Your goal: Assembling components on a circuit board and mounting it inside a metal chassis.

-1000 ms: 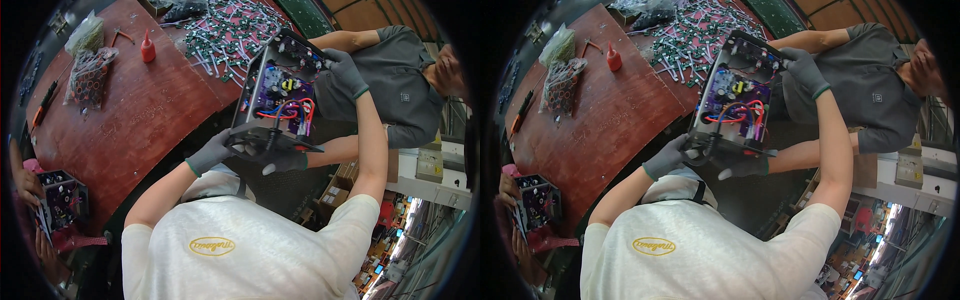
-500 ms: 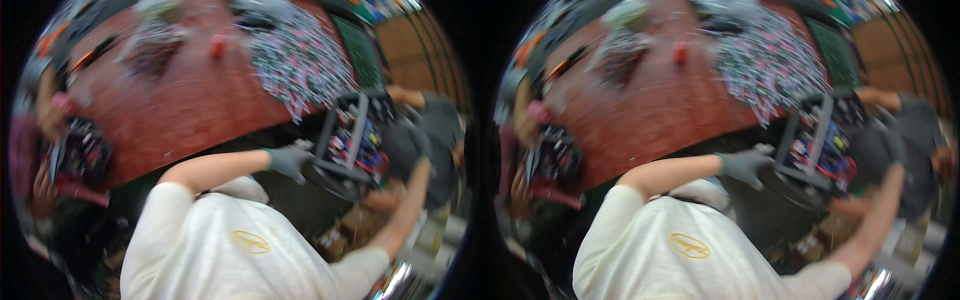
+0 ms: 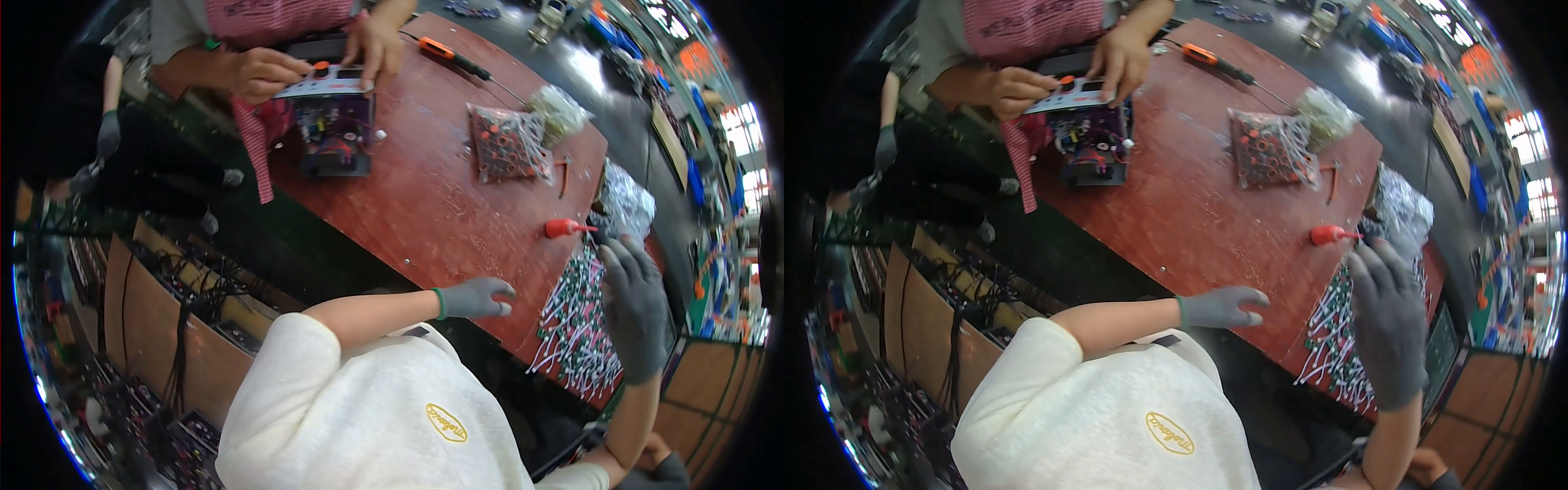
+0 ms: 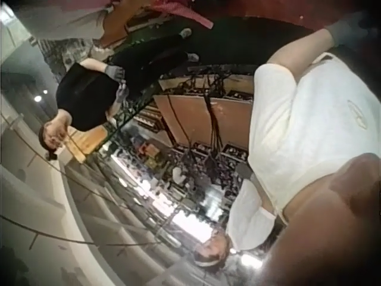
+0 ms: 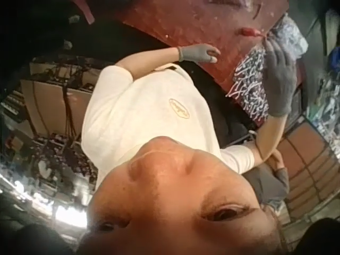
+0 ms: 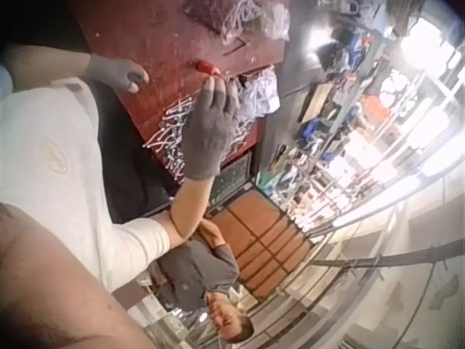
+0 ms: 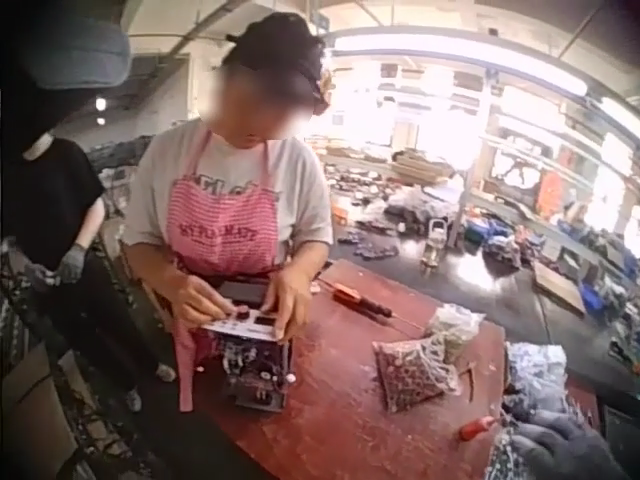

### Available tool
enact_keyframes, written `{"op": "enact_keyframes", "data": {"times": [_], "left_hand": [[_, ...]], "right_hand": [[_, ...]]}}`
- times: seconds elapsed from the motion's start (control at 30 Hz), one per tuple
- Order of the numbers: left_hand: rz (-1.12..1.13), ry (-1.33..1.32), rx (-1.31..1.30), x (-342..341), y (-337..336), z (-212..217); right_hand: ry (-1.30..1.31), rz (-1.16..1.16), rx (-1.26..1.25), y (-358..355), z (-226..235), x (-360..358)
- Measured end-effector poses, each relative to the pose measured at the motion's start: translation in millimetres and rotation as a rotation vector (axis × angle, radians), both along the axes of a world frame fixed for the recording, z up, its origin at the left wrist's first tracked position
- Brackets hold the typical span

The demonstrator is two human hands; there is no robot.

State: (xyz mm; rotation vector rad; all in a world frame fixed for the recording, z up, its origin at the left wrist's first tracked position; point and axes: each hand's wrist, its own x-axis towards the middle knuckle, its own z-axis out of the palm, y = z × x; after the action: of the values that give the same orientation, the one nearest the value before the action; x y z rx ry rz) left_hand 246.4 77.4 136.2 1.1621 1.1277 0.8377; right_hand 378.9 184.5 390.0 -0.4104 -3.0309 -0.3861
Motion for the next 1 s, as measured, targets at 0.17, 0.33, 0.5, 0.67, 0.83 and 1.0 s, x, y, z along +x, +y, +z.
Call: {"op": "enact_keyframes", "data": {"times": [0.17,0.33,0.5,0.67,0.83,1.0], "left_hand": [[0.387,-0.115,-0.037,-55,-32,7],[0.708,-0.184,-0.058,-77,-80,-7],[0.911,-0.146,-0.102,-89,-104,-8],[0.949,-0.131,-0.045,-93,-107,-26],[0.914,-0.217,-0.143,-96,-78,-36],[0.849,-0.196,-0.234,-94,-48,-41]], "right_hand": [[0.161,0.198,-0.379,30,-50,-59],[0.220,0.333,-0.607,46,-115,-108],[0.274,0.330,-0.774,48,-177,-123],[0.290,0.212,-0.989,39,-224,-100],[0.291,-0.087,-1.185,55,-259,-59],[0.524,-0.395,-1.171,80,-278,-22]]}}
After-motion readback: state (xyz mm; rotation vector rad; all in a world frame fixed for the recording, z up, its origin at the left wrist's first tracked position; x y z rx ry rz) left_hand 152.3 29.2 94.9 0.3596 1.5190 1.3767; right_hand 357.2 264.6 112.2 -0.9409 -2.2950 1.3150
